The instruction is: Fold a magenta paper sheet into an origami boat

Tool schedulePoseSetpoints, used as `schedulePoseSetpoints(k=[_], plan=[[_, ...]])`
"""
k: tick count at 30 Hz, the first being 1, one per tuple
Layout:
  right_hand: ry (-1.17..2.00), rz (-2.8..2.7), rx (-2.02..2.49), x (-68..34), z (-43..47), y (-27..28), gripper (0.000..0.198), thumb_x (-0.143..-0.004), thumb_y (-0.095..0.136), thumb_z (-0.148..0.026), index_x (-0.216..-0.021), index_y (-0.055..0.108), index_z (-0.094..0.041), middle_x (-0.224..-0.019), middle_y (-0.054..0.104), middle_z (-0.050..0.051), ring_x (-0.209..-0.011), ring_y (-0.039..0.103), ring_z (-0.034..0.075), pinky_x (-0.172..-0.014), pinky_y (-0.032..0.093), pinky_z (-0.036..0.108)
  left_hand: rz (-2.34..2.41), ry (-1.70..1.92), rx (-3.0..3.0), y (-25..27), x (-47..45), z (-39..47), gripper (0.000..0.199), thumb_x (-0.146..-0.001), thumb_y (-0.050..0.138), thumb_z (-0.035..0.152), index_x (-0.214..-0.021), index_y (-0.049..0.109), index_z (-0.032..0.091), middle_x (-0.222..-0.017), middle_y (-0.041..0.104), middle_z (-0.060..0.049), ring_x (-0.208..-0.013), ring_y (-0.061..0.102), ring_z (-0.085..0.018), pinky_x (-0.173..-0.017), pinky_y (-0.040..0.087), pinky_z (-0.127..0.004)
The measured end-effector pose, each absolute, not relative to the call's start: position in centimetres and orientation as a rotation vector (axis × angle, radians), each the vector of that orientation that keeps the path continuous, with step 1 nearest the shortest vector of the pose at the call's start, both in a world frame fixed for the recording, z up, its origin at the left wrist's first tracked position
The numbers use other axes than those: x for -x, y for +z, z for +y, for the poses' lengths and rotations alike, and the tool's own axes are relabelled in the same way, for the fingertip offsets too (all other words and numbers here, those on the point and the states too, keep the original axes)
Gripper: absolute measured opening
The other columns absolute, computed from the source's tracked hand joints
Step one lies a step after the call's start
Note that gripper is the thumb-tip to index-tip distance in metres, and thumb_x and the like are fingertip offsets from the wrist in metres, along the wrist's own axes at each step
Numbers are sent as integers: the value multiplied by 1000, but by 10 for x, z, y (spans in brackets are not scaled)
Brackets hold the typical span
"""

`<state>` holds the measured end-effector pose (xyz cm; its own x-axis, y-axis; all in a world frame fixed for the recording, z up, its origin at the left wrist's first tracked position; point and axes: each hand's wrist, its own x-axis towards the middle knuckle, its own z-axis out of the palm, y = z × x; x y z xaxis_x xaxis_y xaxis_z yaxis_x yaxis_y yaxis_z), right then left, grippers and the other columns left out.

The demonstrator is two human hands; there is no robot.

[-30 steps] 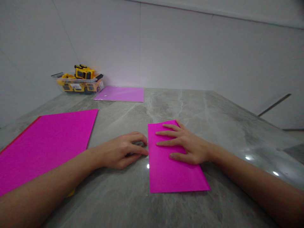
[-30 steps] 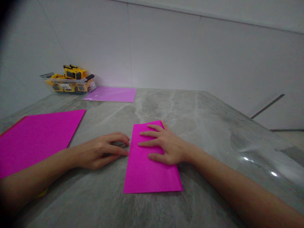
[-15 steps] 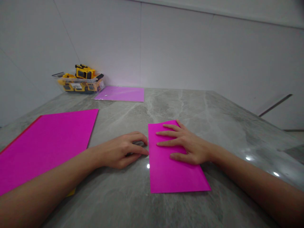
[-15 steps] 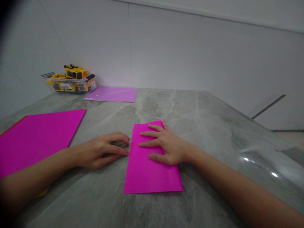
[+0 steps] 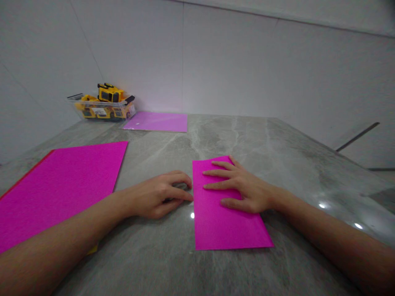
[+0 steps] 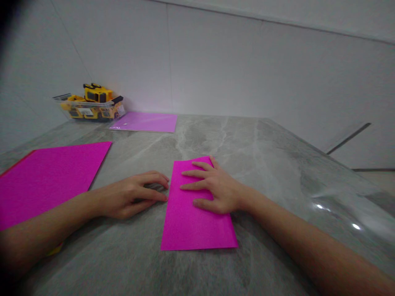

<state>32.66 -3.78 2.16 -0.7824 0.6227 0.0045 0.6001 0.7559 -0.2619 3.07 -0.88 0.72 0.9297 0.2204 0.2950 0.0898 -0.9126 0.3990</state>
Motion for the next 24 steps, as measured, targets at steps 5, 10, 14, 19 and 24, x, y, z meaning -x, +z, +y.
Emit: schedulePoseSetpoints(k=[5,10,14,19,24], plan=[[388,-2844,1009,-325,-39,22,51,-87,58,-46,-135,54,-33,-150,43,4,-141,24,39,-110,5,68,234,389,-2806,10,-35,-15,31,-91,44,9,-116,62,15,-134,54,-15,-127,48,-24,-110,39,-42],[358,-2876,1008,-326,-38,21,51,-88,56,-47,-137,52,-34,-151,41,3,-141,24,39,-109,4,69,454,290,-2861,14,-49,-32,30,-98,44,30,-119,58,14,-115,65,-13,-115,58,-26,-107,39,-50],[331,-2903,980,-327,-37,19,53,-89,55,-49,-139,49,-32,-153,38,5,-142,23,39,-109,1,69,626,297,-2880,11,-59,-46,43,-92,51,50,-120,59,18,-116,63,-14,-112,58,-31,-103,38,-57],[293,-2952,977,-326,-37,18,65,-91,49,-52,-150,30,-29,-156,29,8,-143,21,36,-110,-2,66,712,253,-2851,10,-62,-52,44,-91,53,48,-124,58,19,-118,61,-14,-112,57,-32,-103,36,-62],[283,-2976,961,-325,-38,13,69,-94,43,-54,-152,20,-28,-159,22,9,-144,18,36,-109,-5,68,719,225,-2848,11,-61,-52,43,-91,53,48,-123,58,20,-118,60,-13,-114,56,-32,-104,34,-64]])
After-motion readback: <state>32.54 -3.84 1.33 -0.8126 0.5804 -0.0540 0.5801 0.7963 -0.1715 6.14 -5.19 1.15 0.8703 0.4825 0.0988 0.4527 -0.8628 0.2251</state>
